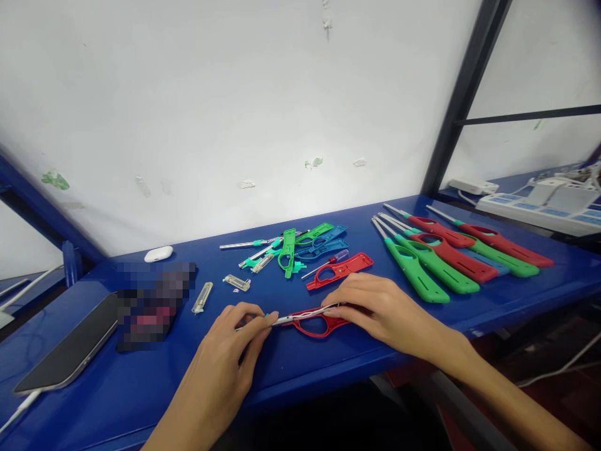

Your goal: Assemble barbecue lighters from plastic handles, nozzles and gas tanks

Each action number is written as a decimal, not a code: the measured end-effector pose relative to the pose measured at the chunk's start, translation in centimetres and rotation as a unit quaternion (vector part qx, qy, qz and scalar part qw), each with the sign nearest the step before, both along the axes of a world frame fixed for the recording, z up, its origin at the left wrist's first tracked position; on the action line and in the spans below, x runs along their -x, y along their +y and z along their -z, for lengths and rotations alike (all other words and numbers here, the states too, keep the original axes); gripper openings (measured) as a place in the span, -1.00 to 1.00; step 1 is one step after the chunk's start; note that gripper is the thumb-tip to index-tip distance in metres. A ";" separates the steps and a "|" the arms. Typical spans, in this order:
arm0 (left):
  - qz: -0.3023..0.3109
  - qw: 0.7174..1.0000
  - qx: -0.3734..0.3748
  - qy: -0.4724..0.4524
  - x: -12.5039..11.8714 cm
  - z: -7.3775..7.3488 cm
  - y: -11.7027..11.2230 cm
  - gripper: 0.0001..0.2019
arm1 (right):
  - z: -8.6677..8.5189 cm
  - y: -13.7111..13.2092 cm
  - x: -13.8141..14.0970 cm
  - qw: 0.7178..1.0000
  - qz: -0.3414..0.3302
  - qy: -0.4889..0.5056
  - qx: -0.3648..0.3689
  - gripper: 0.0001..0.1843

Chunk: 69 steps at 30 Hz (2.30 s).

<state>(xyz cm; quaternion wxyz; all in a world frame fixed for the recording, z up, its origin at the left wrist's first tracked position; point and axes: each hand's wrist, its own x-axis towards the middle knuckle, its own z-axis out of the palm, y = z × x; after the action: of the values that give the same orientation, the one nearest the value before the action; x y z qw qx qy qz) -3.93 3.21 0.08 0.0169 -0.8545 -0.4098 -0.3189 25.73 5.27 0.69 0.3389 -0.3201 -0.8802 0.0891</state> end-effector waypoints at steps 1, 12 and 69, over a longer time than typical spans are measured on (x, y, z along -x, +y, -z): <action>-0.001 1.000 0.002 0.000 0.0 0.0 0.0 -0.73 | 0.0 0.0 0.0 1.000 0.003 0.001 -0.004 -0.86; 0.000 1.000 0.014 -0.014 0.1 0.1 0.0 -0.74 | -0.4 -0.3 0.1 1.000 0.014 0.004 -0.010 -0.88; -0.010 0.999 0.036 -0.022 -0.1 0.0 -0.1 -0.73 | 0.0 -0.1 0.0 0.991 0.035 0.030 -0.123 -0.72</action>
<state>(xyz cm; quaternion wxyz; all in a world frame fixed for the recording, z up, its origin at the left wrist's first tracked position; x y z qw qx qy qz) -3.81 3.14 0.11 -0.0194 -0.8431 -0.4301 -0.3223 25.69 5.20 0.71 0.4048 -0.3042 -0.8620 -0.0220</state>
